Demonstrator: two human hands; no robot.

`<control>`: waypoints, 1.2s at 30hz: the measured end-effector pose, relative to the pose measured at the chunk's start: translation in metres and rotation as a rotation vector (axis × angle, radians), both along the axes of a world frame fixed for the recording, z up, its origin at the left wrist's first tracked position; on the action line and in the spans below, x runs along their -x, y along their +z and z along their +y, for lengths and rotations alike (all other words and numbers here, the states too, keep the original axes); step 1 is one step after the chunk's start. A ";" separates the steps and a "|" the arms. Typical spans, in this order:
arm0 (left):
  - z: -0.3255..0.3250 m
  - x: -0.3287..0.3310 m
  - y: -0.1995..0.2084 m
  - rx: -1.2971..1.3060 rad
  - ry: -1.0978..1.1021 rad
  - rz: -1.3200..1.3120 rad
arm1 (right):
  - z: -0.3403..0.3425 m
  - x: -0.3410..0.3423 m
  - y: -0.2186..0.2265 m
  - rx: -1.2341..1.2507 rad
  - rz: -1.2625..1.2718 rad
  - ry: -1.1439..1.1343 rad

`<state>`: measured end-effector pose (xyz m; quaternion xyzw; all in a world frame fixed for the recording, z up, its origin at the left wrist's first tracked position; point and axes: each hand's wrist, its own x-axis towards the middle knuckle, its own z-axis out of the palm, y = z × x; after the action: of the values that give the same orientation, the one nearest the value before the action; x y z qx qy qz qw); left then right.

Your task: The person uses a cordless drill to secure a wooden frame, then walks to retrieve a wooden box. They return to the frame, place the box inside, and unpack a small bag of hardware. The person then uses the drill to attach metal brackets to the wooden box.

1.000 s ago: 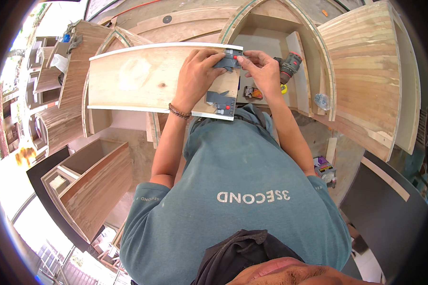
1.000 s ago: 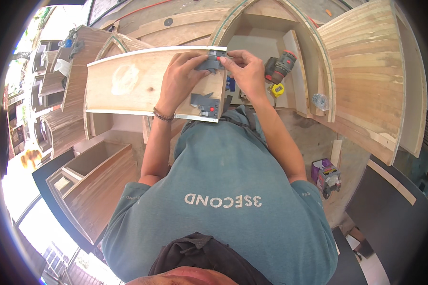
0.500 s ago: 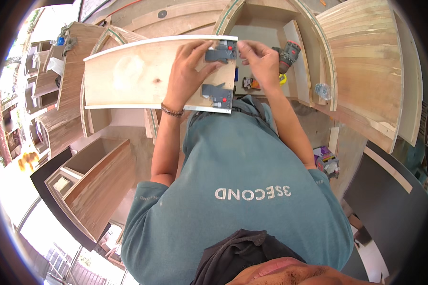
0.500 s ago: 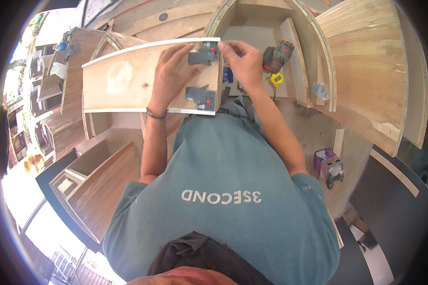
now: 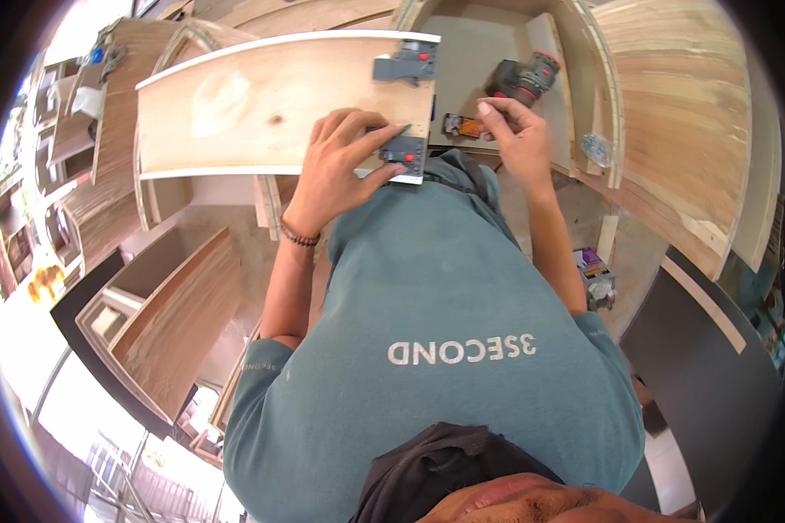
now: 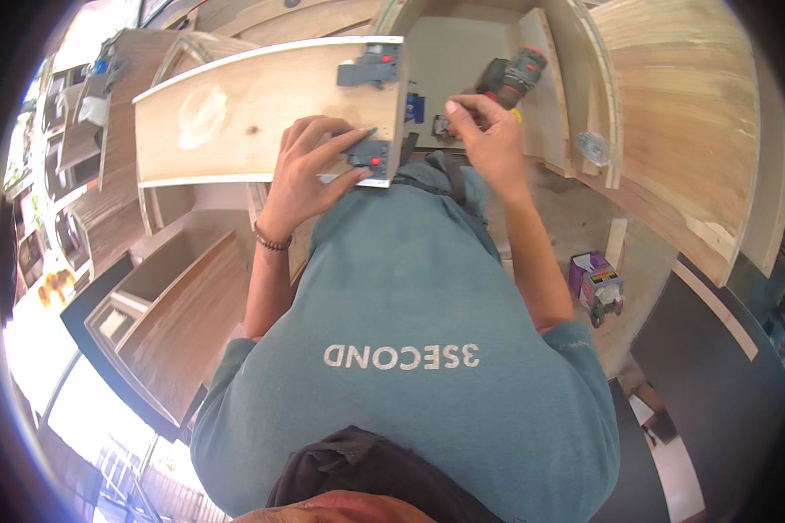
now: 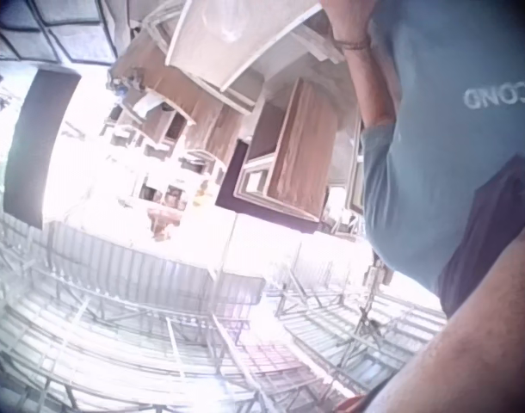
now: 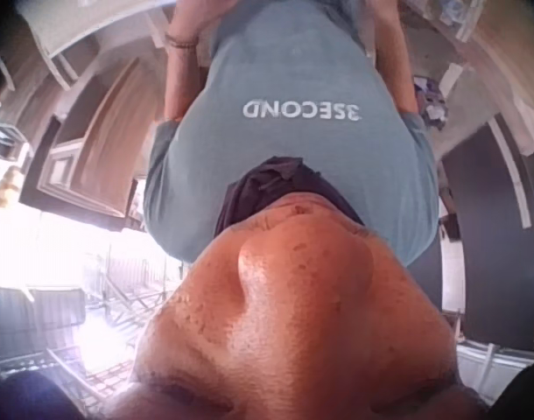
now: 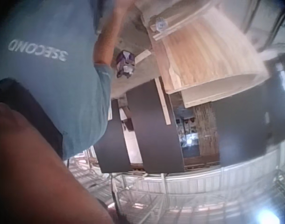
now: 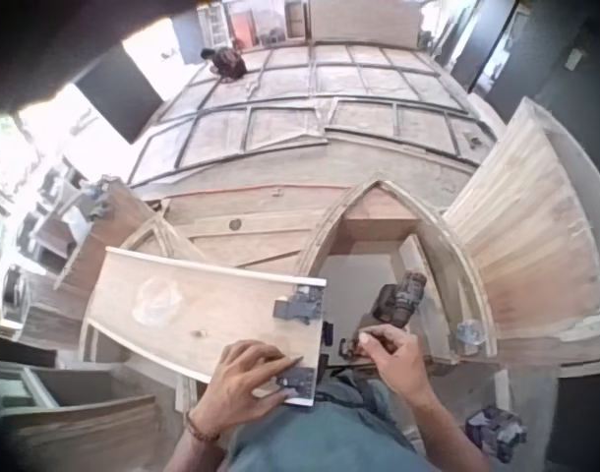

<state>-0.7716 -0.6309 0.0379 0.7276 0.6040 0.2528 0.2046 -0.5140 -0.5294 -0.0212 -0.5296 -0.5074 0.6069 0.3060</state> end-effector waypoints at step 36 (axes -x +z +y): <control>0.001 -0.096 0.021 -0.025 0.159 -0.061 | 0.055 -0.243 -0.103 -0.259 -1.288 -0.020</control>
<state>-0.6752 -0.6301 0.0591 0.6717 0.6502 0.2979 0.1931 -0.2708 -0.4742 -0.1246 -0.7507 -0.6531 0.0996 0.0078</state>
